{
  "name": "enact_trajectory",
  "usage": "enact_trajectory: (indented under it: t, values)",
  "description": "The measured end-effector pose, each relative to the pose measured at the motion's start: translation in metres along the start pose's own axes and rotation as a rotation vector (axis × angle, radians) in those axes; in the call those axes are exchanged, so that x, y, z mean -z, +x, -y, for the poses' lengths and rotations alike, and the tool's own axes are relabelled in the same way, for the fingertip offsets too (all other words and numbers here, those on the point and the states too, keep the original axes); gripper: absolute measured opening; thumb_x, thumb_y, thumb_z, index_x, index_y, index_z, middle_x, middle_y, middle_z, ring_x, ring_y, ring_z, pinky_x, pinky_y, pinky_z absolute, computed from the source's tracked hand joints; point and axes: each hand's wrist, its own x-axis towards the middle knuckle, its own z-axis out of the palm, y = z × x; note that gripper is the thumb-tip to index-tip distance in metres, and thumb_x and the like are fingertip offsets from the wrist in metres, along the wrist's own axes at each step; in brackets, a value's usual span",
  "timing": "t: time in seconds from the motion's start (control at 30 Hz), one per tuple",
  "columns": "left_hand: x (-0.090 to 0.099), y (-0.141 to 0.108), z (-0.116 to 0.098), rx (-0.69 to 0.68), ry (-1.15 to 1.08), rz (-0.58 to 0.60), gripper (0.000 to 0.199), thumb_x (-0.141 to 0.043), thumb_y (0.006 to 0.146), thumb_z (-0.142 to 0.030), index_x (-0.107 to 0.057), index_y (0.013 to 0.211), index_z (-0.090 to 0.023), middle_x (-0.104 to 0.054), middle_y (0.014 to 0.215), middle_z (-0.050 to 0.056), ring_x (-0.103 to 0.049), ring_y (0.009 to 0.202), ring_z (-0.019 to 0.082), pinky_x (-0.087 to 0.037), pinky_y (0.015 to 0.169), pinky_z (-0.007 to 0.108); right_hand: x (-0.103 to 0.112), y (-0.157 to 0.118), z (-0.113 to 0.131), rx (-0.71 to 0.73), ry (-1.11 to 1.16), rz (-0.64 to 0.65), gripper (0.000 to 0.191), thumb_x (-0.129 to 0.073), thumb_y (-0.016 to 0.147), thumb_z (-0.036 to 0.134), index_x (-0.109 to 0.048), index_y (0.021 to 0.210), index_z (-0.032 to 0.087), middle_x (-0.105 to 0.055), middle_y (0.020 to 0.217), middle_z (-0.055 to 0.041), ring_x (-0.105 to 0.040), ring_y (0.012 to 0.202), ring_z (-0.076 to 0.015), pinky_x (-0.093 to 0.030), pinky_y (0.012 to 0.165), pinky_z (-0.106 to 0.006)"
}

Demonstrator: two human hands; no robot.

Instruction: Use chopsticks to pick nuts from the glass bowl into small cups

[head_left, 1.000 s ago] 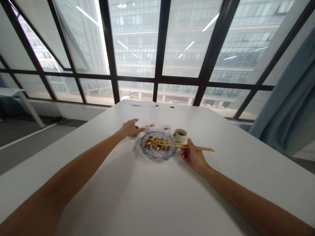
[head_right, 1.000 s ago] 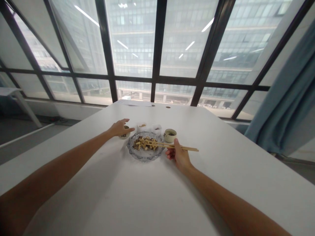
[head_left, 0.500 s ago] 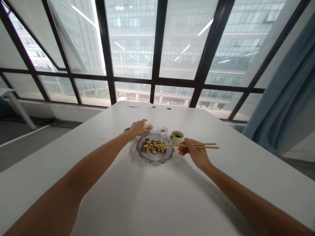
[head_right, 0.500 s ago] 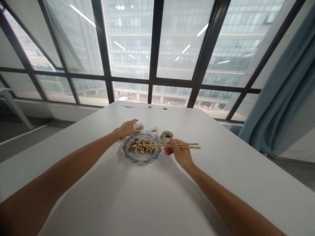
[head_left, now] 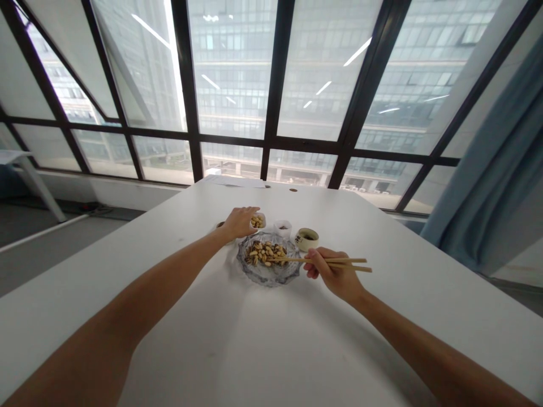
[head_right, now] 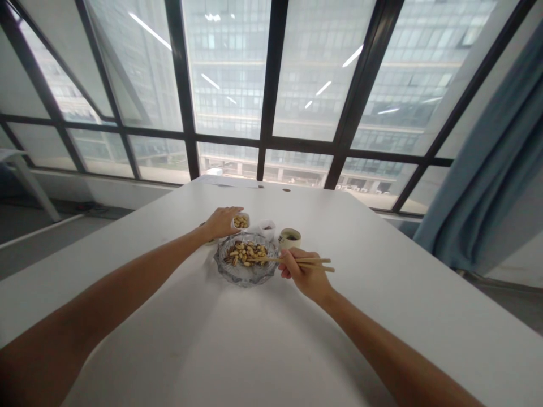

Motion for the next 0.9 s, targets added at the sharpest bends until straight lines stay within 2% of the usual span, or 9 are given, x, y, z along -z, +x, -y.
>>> enact_trajectory:
  t: [0.1,0.2,0.33,0.4,0.53,0.6,0.7,0.8,0.9]
  values:
    - [-0.002,0.001,0.002,-0.011,-0.004,-0.001,0.073,-0.073,0.076,-0.037,-0.048,0.14,-0.014,-0.059,0.141,0.014,-0.057,0.127,0.031,-0.042,0.109,0.042,0.003,-0.002,0.004,0.02,0.018,-0.009,0.054,-0.061,0.084,0.068,-0.07,0.067,0.017,-0.07,0.058,-0.0079,-0.064,0.045,-0.0159,-0.052,0.041,-0.025]
    - [-0.004,0.003,0.005,-0.042,-0.033,0.014,0.076,-0.074,0.075,-0.038,-0.047,0.141,-0.013,-0.057,0.142,0.015,-0.056,0.129,0.03,-0.042,0.11,0.04,0.007,0.005,0.006,0.074,0.06,-0.098,0.052,-0.061,0.086,0.065,-0.069,0.069,0.017,-0.07,0.058,-0.0071,-0.063,0.043,-0.0159,-0.052,0.04,-0.026]
    - [-0.004,0.003,0.007,-0.053,-0.074,0.038,0.08,-0.075,0.074,-0.039,-0.044,0.143,-0.012,-0.059,0.14,0.017,-0.058,0.128,0.03,-0.043,0.109,0.038,0.0,0.04,0.004,0.2,0.076,-0.249,0.048,-0.058,0.089,0.062,-0.07,0.075,0.018,-0.071,0.063,-0.0063,-0.064,0.047,-0.0159,-0.055,0.045,-0.028]
    - [-0.003,0.002,0.007,-0.045,-0.091,0.038,0.081,-0.075,0.074,-0.039,-0.043,0.143,-0.011,-0.061,0.138,0.017,-0.059,0.126,0.03,-0.044,0.108,0.038,-0.011,0.064,0.002,0.21,0.085,-0.237,0.048,-0.057,0.09,0.064,-0.07,0.078,0.018,-0.072,0.065,-0.0063,-0.065,0.05,-0.0161,-0.055,0.048,-0.028]
    - [-0.004,0.001,0.006,-0.015,-0.098,0.041,0.081,-0.074,0.075,-0.039,-0.042,0.144,-0.012,-0.062,0.135,0.016,-0.06,0.124,0.029,-0.045,0.106,0.036,-0.03,0.095,0.004,0.171,0.072,-0.098,0.052,-0.063,0.081,0.069,-0.067,0.072,0.018,-0.07,0.063,-0.0056,-0.066,0.052,-0.016,-0.055,0.047,-0.026]
    - [-0.005,0.002,0.006,0.008,-0.084,0.062,0.082,-0.074,0.076,-0.041,-0.04,0.145,-0.011,-0.063,0.134,0.016,-0.061,0.123,0.03,-0.045,0.104,0.035,-0.03,0.093,0.008,0.153,0.091,-0.114,0.054,-0.061,0.081,0.071,-0.068,0.074,0.018,-0.07,0.063,-0.0055,-0.064,0.05,-0.0148,-0.052,0.045,-0.024]
    - [-0.005,0.005,0.004,0.047,-0.073,0.102,0.084,-0.072,0.077,-0.047,-0.039,0.145,-0.01,-0.064,0.131,0.018,-0.062,0.121,0.031,-0.046,0.101,0.037,-0.018,0.075,0.016,0.133,0.092,-0.141,0.055,-0.059,0.083,0.071,-0.068,0.073,0.017,-0.069,0.06,-0.0047,-0.061,0.046,-0.0129,-0.049,0.041,-0.022]
    - [-0.003,0.004,0.005,0.081,-0.08,0.121,0.084,-0.07,0.078,-0.053,-0.041,0.144,-0.011,-0.066,0.129,0.018,-0.063,0.119,0.034,-0.046,0.101,0.04,-0.005,0.053,0.019,0.095,0.044,-0.106,0.056,-0.058,0.084,0.071,-0.069,0.071,0.017,-0.066,0.054,-0.0038,-0.057,0.041,-0.0129,-0.048,0.039,-0.024]
    - [0.0,-0.005,0.014,0.077,-0.098,0.094,0.079,-0.064,0.081,-0.06,-0.047,0.14,-0.012,-0.065,0.131,0.019,-0.062,0.12,0.035,-0.043,0.105,0.043,0.002,0.04,0.017,0.081,-0.041,-0.05,0.056,-0.056,0.085,0.071,-0.07,0.072,0.018,-0.067,0.057,-0.0049,-0.06,0.044,-0.0149,-0.05,0.041,-0.025]
